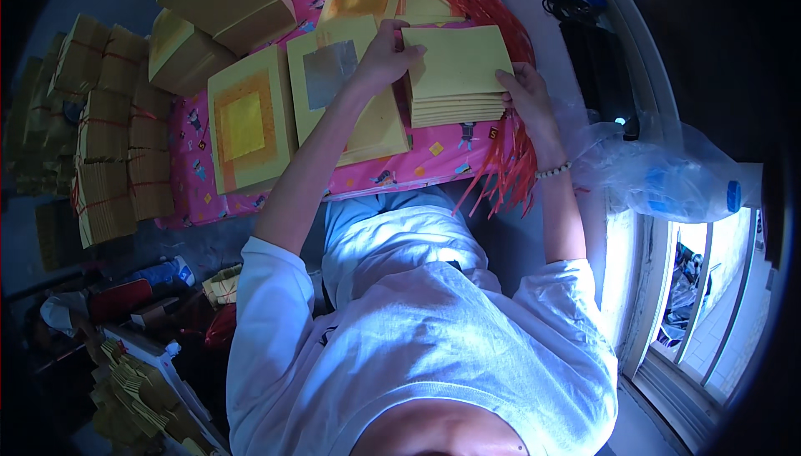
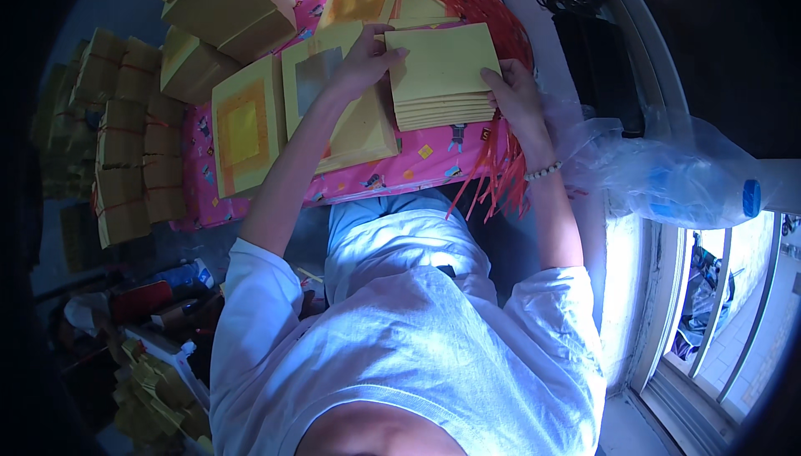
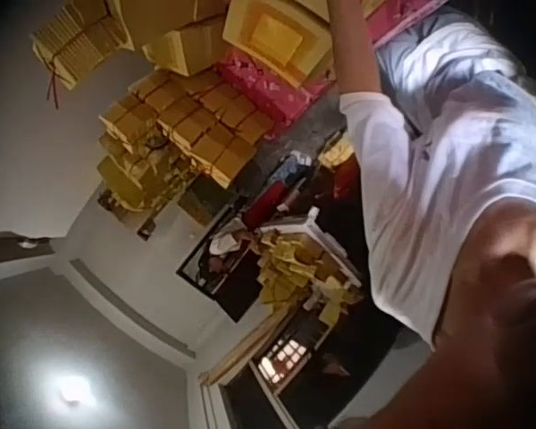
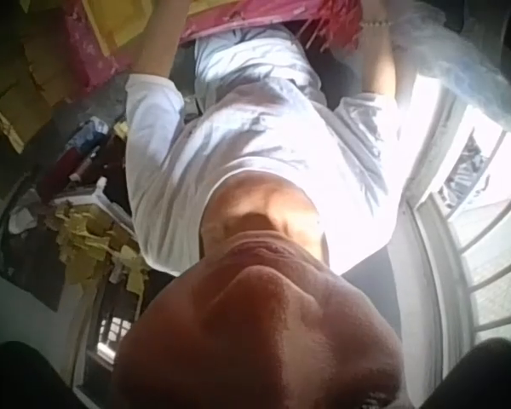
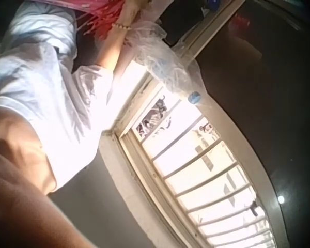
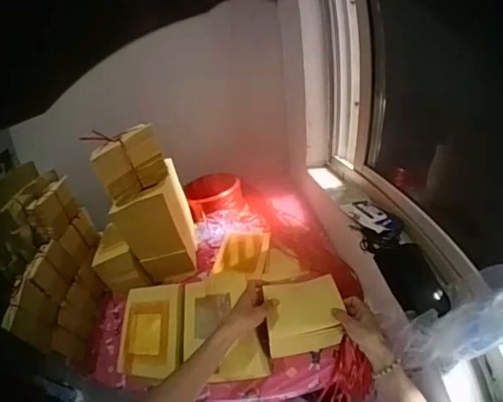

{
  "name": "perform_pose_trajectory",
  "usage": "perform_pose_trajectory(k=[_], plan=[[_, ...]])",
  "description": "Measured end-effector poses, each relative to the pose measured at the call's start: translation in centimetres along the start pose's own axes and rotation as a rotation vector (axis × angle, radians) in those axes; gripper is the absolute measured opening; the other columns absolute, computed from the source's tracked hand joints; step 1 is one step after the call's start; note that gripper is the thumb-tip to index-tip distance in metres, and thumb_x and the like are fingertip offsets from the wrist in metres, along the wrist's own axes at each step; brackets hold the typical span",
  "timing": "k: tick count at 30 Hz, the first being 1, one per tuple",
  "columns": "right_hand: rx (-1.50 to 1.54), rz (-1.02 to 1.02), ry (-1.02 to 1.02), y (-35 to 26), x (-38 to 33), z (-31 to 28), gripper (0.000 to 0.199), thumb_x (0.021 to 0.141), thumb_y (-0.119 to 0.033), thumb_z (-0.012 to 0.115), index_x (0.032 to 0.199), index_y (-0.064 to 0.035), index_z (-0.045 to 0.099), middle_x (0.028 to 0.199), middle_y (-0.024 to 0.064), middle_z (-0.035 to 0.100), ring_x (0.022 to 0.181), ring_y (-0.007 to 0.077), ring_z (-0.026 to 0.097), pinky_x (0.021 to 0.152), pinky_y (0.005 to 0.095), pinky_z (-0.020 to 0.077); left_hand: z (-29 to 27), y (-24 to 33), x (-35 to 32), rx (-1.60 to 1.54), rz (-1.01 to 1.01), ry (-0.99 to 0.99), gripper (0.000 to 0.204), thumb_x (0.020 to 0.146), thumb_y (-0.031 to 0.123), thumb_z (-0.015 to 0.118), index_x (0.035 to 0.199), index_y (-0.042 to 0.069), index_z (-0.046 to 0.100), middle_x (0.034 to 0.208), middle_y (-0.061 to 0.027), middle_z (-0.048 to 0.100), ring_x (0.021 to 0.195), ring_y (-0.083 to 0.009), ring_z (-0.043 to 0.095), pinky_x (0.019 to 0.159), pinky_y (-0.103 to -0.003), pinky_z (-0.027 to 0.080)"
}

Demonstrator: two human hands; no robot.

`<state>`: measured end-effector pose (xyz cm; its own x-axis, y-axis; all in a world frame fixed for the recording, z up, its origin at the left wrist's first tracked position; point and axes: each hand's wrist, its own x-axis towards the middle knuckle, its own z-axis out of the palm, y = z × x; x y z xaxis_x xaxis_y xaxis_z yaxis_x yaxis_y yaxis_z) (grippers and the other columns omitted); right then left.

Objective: Sorting and stacking yellow paper sheets on a workspace.

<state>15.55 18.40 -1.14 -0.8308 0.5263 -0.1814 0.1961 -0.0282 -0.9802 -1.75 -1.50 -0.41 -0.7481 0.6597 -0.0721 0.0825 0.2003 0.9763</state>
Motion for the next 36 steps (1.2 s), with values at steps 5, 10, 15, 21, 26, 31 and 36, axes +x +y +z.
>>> perform_pose_trajectory(k=[5,10,15,21,26,31,36], plan=[[-0.008,-0.022,-0.019,1.0,0.1,0.1,0.025,0.088,-0.018,0.066,0.102,-0.0013,0.053,0.080,0.0030,0.062,0.059,0.0047,0.052,0.052,0.0189,0.0431,0.0,-2.0,0.5,0.099,0.038,0.003,0.055,0.083,0.019,0.069,0.124,0.000,0.038,0.095,-0.0132,0.062,0.086,-0.0204,0.062,0.077,-0.034,0.050],[-0.156,-0.104,-0.043,2.3,0.3,-0.1,0.024,0.087,-0.016,0.064,0.101,0.0007,0.053,0.082,0.0061,0.063,0.065,0.0081,0.058,0.057,0.0221,0.0468,0.6,-1.5,0.0,0.244,0.097,0.018,0.056,0.082,0.019,0.069,0.124,0.001,0.038,0.101,-0.0201,0.064,0.094,-0.0321,0.065,0.083,-0.040,0.050],[-0.340,-0.156,0.003,2.9,0.6,-0.2,0.028,0.084,-0.017,0.065,0.102,0.0013,0.053,0.087,0.0109,0.065,0.078,0.0158,0.064,0.068,0.0288,0.0514,1.3,0.8,-1.2,0.536,0.053,0.018,0.055,0.079,0.012,0.066,0.123,0.001,0.037,0.100,-0.0279,0.062,0.095,-0.0417,0.062,0.083,-0.046,0.050],[-0.327,-0.075,-0.006,2.6,0.5,-0.2,0.032,0.083,-0.020,0.065,0.103,0.0016,0.053,0.088,0.0116,0.066,0.078,0.0160,0.064,0.069,0.0291,0.0510,1.7,1.3,-1.8,0.633,0.087,0.045,0.055,0.078,0.010,0.065,0.123,-0.001,0.036,0.098,-0.0283,0.062,0.095,-0.0420,0.062,0.083,-0.047,0.050],[-0.609,-0.203,0.071,1.7,-0.3,0.6,0.037,0.079,-0.027,0.068,0.102,-0.0011,0.056,0.091,0.0126,0.067,0.077,0.0235,0.066,0.071,0.0357,0.0515,2.3,1.4,-2.0,0.675,0.113,0.060,0.053,0.078,0.007,0.063,0.122,-0.003,0.035,0.097,-0.0278,0.062,0.094,-0.0421,0.062,0.083,-0.047,0.050],[-1.026,-0.353,0.203,-1.5,-2.2,1.3,0.038,0.075,-0.032,0.070,0.099,-0.0042,0.059,0.089,0.0112,0.068,0.079,0.0291,0.066,0.073,0.0409,0.0509,2.4,1.2,-2.1,0.692,0.138,0.074,0.048,0.078,0.004,0.062,0.117,-0.005,0.036,0.093,-0.0289,0.061,0.091,-0.0430,0.061,0.080,-0.048,0.050],[-0.707,-0.208,0.059,0.0,-0.6,-0.3,0.044,0.074,-0.033,0.074,0.104,-0.0045,0.061,0.085,0.0087,0.067,0.074,0.0216,0.066,0.067,0.0350,0.0509,3.0,1.4,-2.2,0.668,0.164,0.114,0.047,0.075,0.000,0.064,0.112,-0.007,0.036,0.098,-0.0316,0.056,0.090,-0.0456,0.060,0.077,-0.049,0.051]])
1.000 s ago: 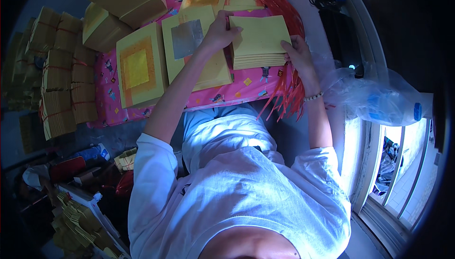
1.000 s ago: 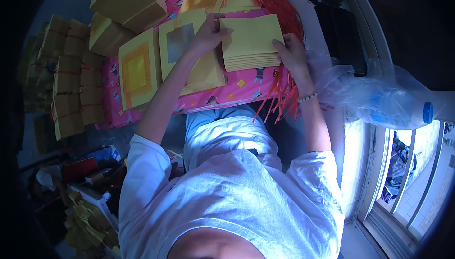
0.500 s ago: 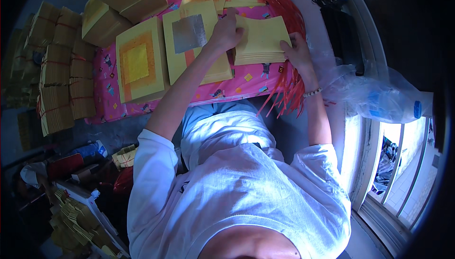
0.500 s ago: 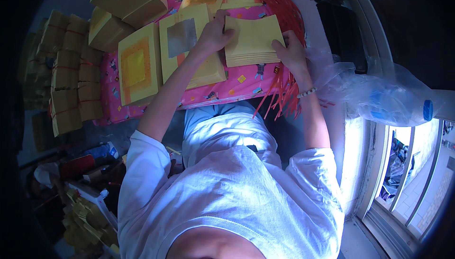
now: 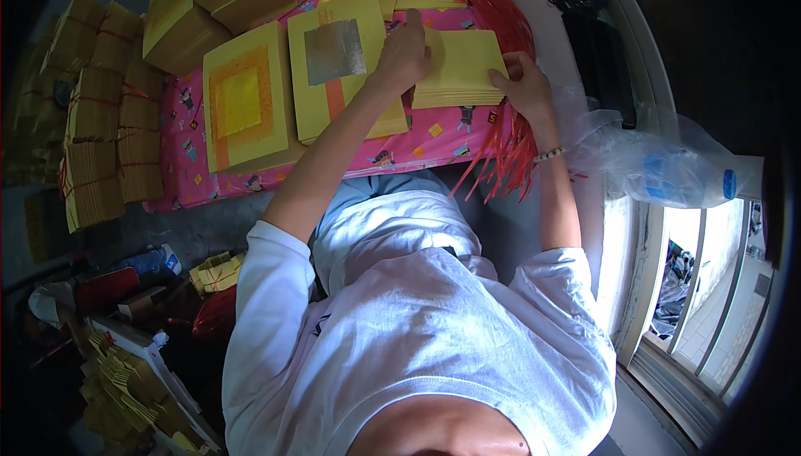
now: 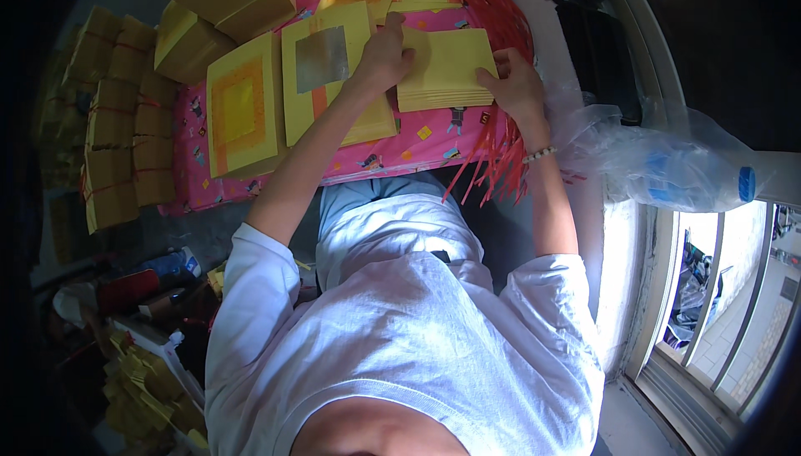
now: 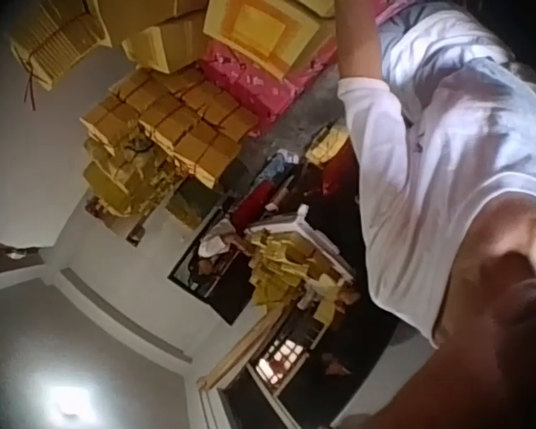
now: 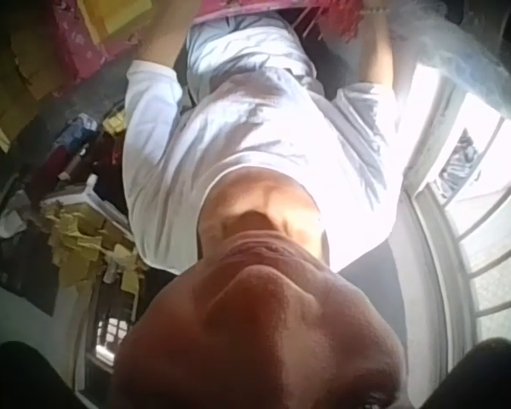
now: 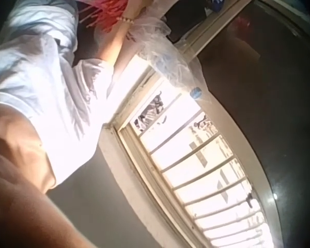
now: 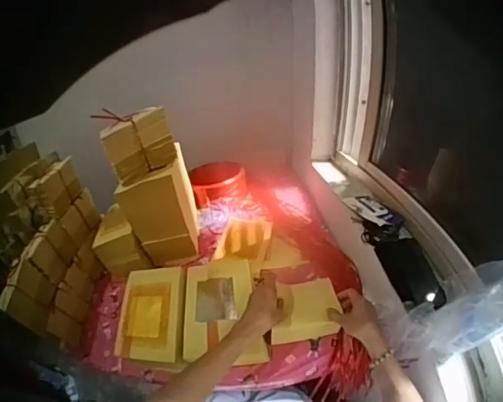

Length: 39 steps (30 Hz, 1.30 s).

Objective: Sorting and stacking yellow paper sheets on a workspace.

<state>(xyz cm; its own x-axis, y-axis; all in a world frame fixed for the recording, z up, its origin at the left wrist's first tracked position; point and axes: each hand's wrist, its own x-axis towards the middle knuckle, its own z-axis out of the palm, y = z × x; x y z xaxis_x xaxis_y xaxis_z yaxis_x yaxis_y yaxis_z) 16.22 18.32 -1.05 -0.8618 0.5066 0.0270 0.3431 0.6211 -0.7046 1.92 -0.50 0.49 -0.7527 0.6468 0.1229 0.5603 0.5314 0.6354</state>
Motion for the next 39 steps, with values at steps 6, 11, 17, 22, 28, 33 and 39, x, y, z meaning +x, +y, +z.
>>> perform_pose_trajectory(k=[6,11,17,22,28,33,39], plan=[[0.175,0.067,-0.059,3.7,2.0,0.8,0.051,0.071,-0.036,0.077,0.108,-0.0038,0.061,0.081,0.0047,0.066,0.072,0.0151,0.064,0.063,0.0275,0.0497,0.6,0.8,-0.2,0.120,-0.012,0.098,0.061,0.073,0.000,0.067,0.126,-0.003,0.037,0.121,-0.0281,0.041,0.108,-0.0437,0.051,0.090,-0.045,0.048],[0.174,0.072,-0.095,3.1,2.4,0.4,0.051,0.071,-0.036,0.077,0.107,-0.0040,0.061,0.083,0.0054,0.066,0.074,0.0163,0.064,0.067,0.0290,0.0502,0.6,1.0,-1.0,0.207,0.099,0.220,0.060,0.072,-0.005,0.065,0.126,-0.001,0.041,0.121,-0.0260,0.041,0.114,-0.0409,0.044,0.097,-0.045,0.042],[0.028,-0.113,0.098,1.4,2.0,-0.3,0.041,0.075,-0.028,0.076,0.105,-0.0037,0.062,0.084,0.0041,0.063,0.079,0.0137,0.060,0.071,0.0270,0.0485,-2.3,1.6,-2.7,-0.071,0.163,0.219,0.050,0.074,-0.008,0.059,0.122,-0.001,0.045,0.116,-0.0237,0.046,0.108,-0.0396,0.046,0.092,-0.044,0.043],[0.000,-0.350,0.349,-3.1,0.7,-1.6,0.034,0.075,-0.027,0.076,0.101,-0.0080,0.066,0.085,0.0056,0.060,0.071,0.0169,0.057,0.068,0.0300,0.0484,-5.6,0.0,-6.3,-0.161,0.184,0.236,0.039,0.084,-0.003,0.055,0.121,0.005,0.050,0.107,-0.0164,0.058,0.101,-0.0302,0.060,0.084,-0.037,0.050],[0.158,-0.421,0.041,-9.9,-2.9,-1.5,0.023,0.078,-0.009,0.072,0.099,-0.0070,0.065,0.081,0.0043,0.058,0.060,0.0122,0.053,0.057,0.0237,0.0456,-10.2,-2.9,-11.9,-0.179,0.117,0.034,0.038,0.081,0.002,0.064,0.118,0.006,0.053,0.108,-0.0140,0.058,0.102,-0.0288,0.058,0.087,-0.037,0.049],[0.063,-0.730,-0.275,-12.8,-4.5,2.7,0.027,0.076,-0.010,0.073,0.100,-0.0056,0.063,0.089,0.0090,0.061,0.073,0.0262,0.062,0.066,0.0349,0.0514,-11.7,-4.0,-15.0,-0.009,0.116,-0.010,0.045,0.073,0.006,0.072,0.114,0.008,0.054,0.111,-0.0119,0.055,0.104,-0.0322,0.050,0.091,-0.039,0.043],[-0.165,-0.945,-0.336,-14.7,-4.8,6.5,0.041,0.071,-0.016,0.074,0.109,-0.0063,0.061,0.104,0.0080,0.060,0.097,0.0271,0.057,0.081,0.0380,0.0497,-11.0,-4.7,-15.7,0.061,0.156,-0.021,0.042,0.070,0.005,0.073,0.110,0.009,0.061,0.110,-0.0084,0.056,0.104,-0.0307,0.050,0.092,-0.038,0.043]])
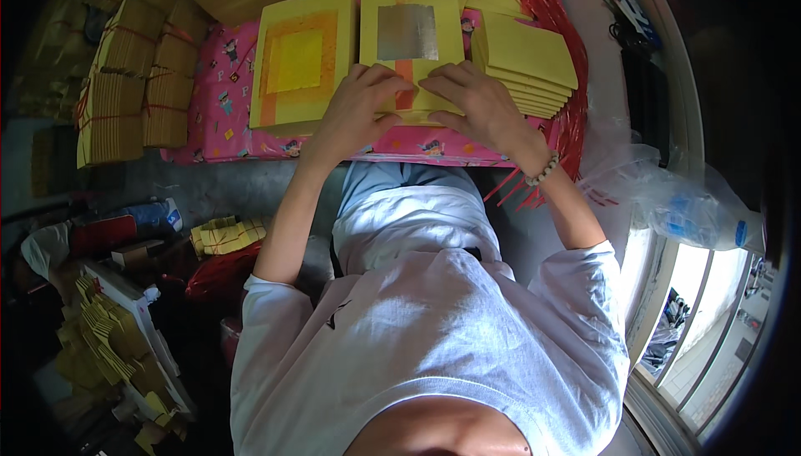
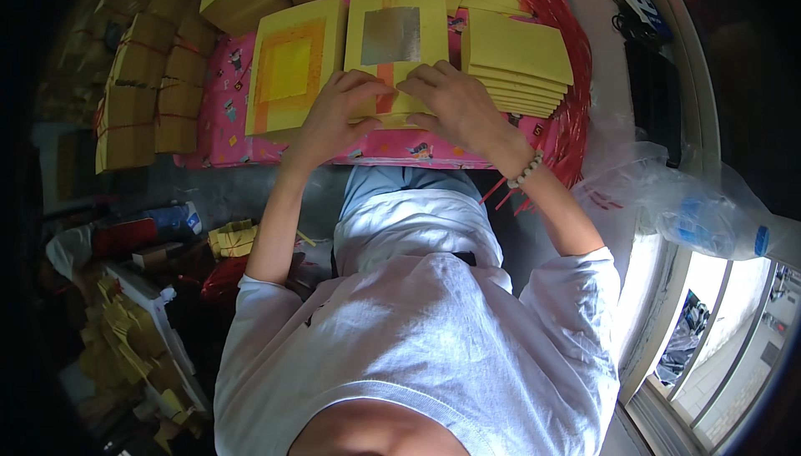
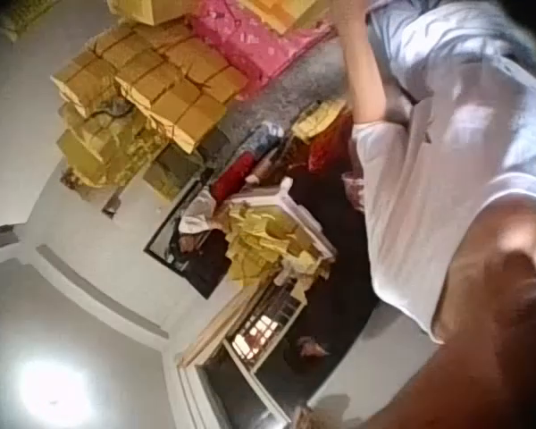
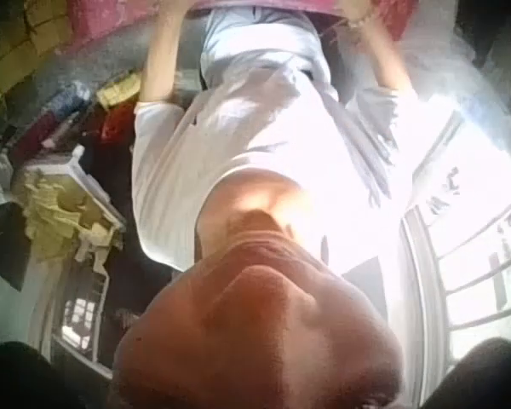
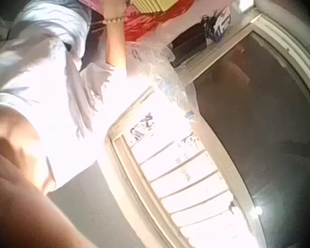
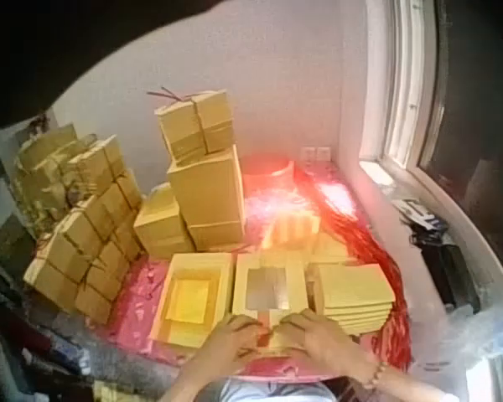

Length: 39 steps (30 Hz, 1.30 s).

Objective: Sorting and stacking yellow paper sheets on a workspace.

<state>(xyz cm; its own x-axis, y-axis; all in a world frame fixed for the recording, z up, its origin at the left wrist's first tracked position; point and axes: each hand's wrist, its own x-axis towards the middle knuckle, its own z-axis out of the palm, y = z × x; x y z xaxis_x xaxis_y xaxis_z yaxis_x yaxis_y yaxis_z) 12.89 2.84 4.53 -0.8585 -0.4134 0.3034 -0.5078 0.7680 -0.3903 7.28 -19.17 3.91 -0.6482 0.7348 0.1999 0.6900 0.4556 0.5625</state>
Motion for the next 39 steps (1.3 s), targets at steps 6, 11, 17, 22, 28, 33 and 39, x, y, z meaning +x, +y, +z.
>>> perform_pose_trajectory(k=[6,11,17,22,28,33,39], plan=[[-0.070,-0.091,-0.030,0.8,0.7,0.9,0.042,0.071,-0.017,0.074,0.111,-0.0070,0.063,0.108,0.0079,0.062,0.100,0.0270,0.057,0.084,0.0384,0.0493,0.0,-0.6,0.0,0.031,-0.012,-0.025,0.039,0.070,0.005,0.072,0.108,0.010,0.063,0.107,-0.0060,0.059,0.102,-0.0291,0.051,0.091,-0.038,0.044],[-0.058,-0.060,-0.125,0.6,1.2,0.2,0.037,0.075,-0.016,0.071,0.110,-0.0050,0.065,0.116,0.0114,0.062,0.106,0.0290,0.057,0.089,0.0385,0.0483,-0.4,-0.8,0.2,0.013,-0.016,-0.032,0.036,0.071,0.007,0.072,0.106,0.009,0.064,0.107,-0.0068,0.062,0.102,-0.0281,0.053,0.090,-0.038,0.046],[-0.060,-0.066,-0.163,0.8,1.7,-0.4,0.024,0.080,-0.016,0.066,0.100,-0.0040,0.068,0.108,0.0117,0.065,0.097,0.0297,0.061,0.082,0.0389,0.0508,-0.6,-1.6,0.1,-0.020,0.012,0.000,0.029,0.074,0.013,0.072,0.102,0.009,0.067,0.104,-0.0068,0.065,0.102,-0.0268,0.057,0.088,-0.037,0.048],[0.053,-0.033,-0.187,1.2,2.1,-0.7,0.020,0.083,-0.017,0.065,0.094,-0.0007,0.067,0.100,0.0113,0.066,0.085,0.0324,0.062,0.073,0.0399,0.0501,-0.7,-1.6,0.0,-0.153,-0.047,0.005,0.019,0.076,0.017,0.072,0.093,0.007,0.072,0.101,-0.0057,0.069,0.094,-0.0259,0.061,0.084,-0.036,0.050],[0.078,0.014,-0.191,1.2,2.3,-0.8,0.020,0.083,-0.017,0.065,0.095,0.0000,0.065,0.091,0.0110,0.065,0.079,0.0312,0.061,0.068,0.0396,0.0482,-0.5,-2.3,0.1,-0.148,-0.062,0.008,0.017,0.079,0.020,0.070,0.091,0.009,0.073,0.101,-0.0047,0.070,0.093,-0.0245,0.062,0.081,-0.035,0.050],[0.083,0.054,-0.216,1.5,2.5,-0.8,0.021,0.084,-0.017,0.064,0.096,-0.0005,0.064,0.088,0.0118,0.065,0.078,0.0311,0.061,0.067,0.0390,0.0477,-0.6,-2.2,0.3,-0.147,-0.064,0.015,0.016,0.080,0.020,0.069,0.091,0.009,0.073,0.097,-0.0035,0.070,0.090,-0.0243,0.063,0.079,-0.035,0.051],[0.110,0.036,-0.175,1.7,2.5,-0.5,0.018,0.084,-0.019,0.064,0.089,-0.0021,0.065,0.084,0.0123,0.065,0.076,0.0315,0.061,0.066,0.0398,0.0477,-0.7,-2.3,0.5,-0.189,-0.100,0.008,0.015,0.081,0.019,0.068,0.090,0.008,0.073,0.093,-0.0050,0.071,0.085,-0.0249,0.064,0.075,-0.034,0.051]])
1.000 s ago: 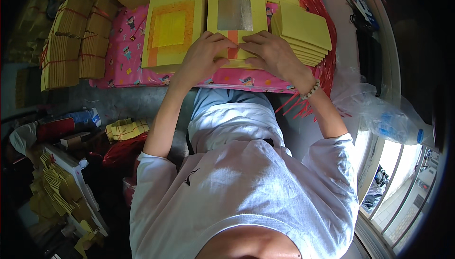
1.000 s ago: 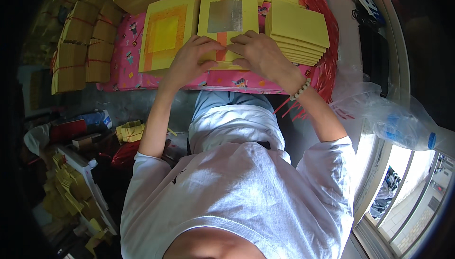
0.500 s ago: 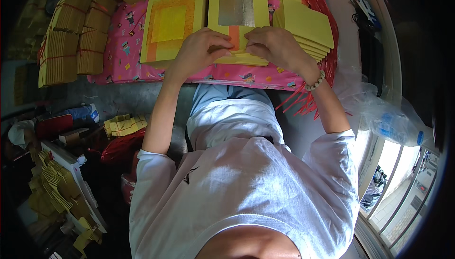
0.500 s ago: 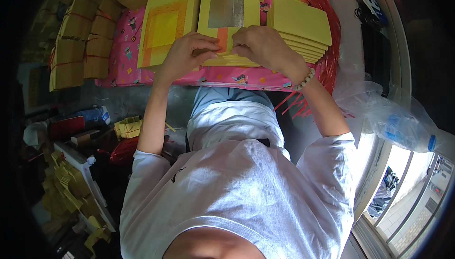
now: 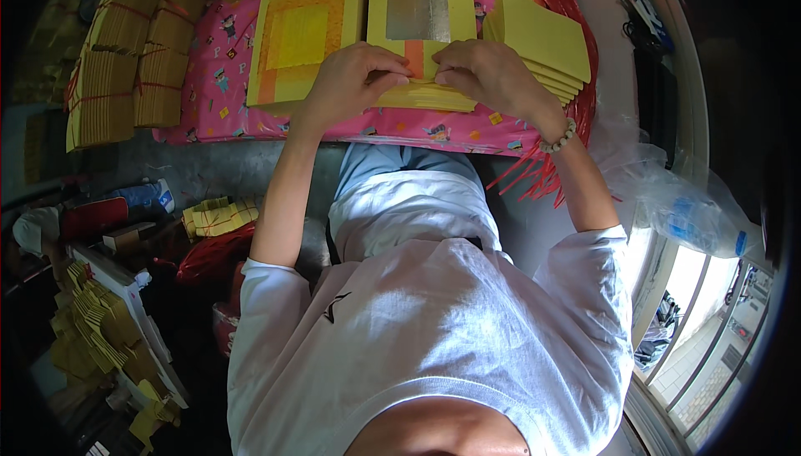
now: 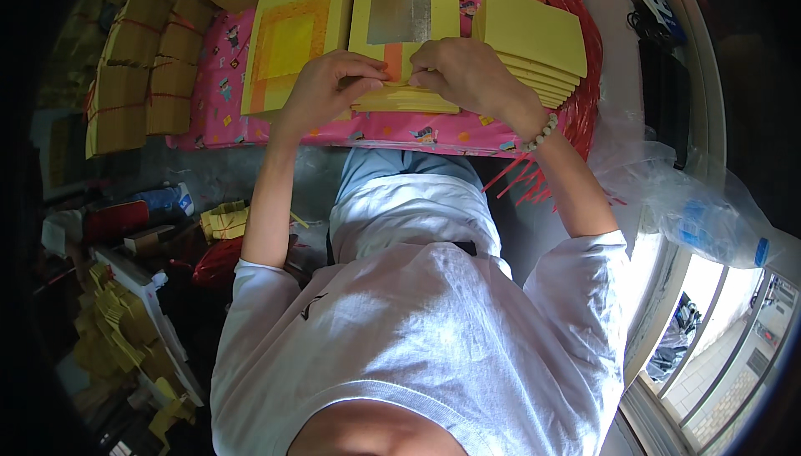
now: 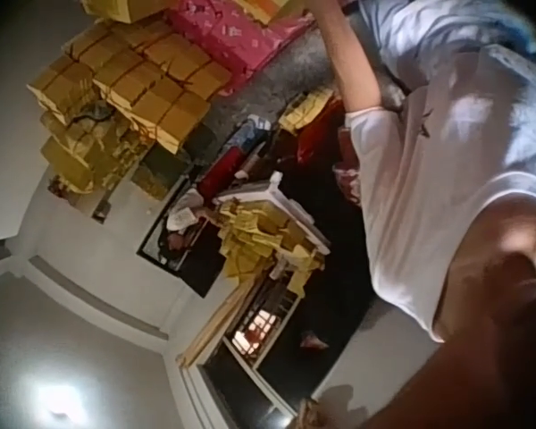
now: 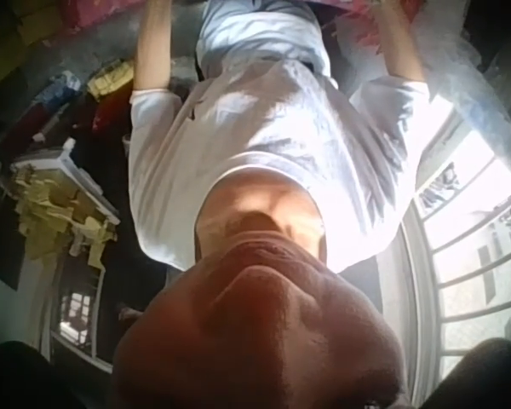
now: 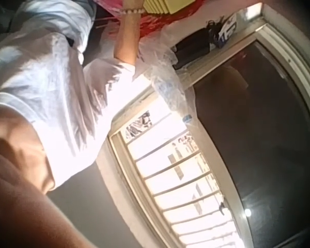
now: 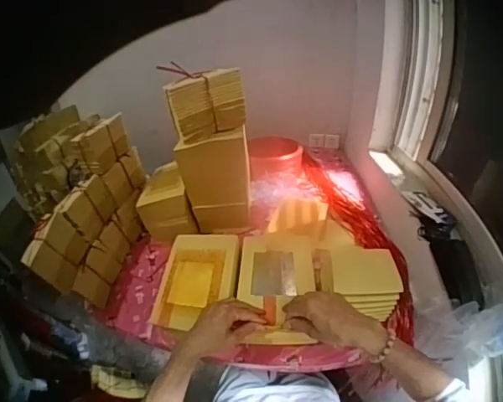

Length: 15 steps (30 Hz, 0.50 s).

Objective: Sorting and stacking yellow paper sheets on a workspace.

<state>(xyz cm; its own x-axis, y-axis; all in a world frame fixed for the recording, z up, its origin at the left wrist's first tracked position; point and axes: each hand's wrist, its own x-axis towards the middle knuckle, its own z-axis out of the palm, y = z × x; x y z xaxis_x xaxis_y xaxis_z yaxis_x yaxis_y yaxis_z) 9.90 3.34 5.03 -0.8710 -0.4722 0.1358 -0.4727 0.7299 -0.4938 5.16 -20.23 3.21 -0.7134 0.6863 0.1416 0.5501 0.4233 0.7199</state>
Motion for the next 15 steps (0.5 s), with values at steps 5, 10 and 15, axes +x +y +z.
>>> perform_pose_trajectory(k=[5,10,15], plan=[[0.014,0.036,-0.010,0.01,0.11,-0.17,0.018,0.084,-0.021,0.064,0.085,-0.0033,0.067,0.082,0.0121,0.065,0.075,0.0311,0.062,0.067,0.0403,0.0483,-0.08,-0.19,0.18,-0.012,-0.017,-0.014,0.015,0.082,0.019,0.067,0.091,0.007,0.073,0.090,-0.0064,0.070,0.081,-0.0253,0.064,0.073,-0.034,0.050],[0.011,0.020,0.001,0.05,0.25,-0.18,0.019,0.084,-0.022,0.063,0.087,-0.0034,0.068,0.083,0.0114,0.066,0.076,0.0305,0.063,0.069,0.0390,0.0493,-0.16,-0.68,0.40,-0.090,0.003,-0.025,0.015,0.083,0.017,0.065,0.091,0.006,0.072,0.090,-0.0069,0.070,0.079,-0.0215,0.066,0.070,-0.031,0.050],[0.021,0.008,0.004,0.31,0.23,-0.14,0.019,0.085,-0.022,0.063,0.087,-0.0036,0.068,0.084,0.0115,0.066,0.076,0.0303,0.063,0.069,0.0388,0.0493,-0.25,-0.66,0.60,-0.071,0.005,-0.036,0.016,0.084,0.017,0.065,0.091,0.005,0.072,0.092,-0.0068,0.070,0.077,-0.0207,0.066,0.069,-0.030,0.050]])
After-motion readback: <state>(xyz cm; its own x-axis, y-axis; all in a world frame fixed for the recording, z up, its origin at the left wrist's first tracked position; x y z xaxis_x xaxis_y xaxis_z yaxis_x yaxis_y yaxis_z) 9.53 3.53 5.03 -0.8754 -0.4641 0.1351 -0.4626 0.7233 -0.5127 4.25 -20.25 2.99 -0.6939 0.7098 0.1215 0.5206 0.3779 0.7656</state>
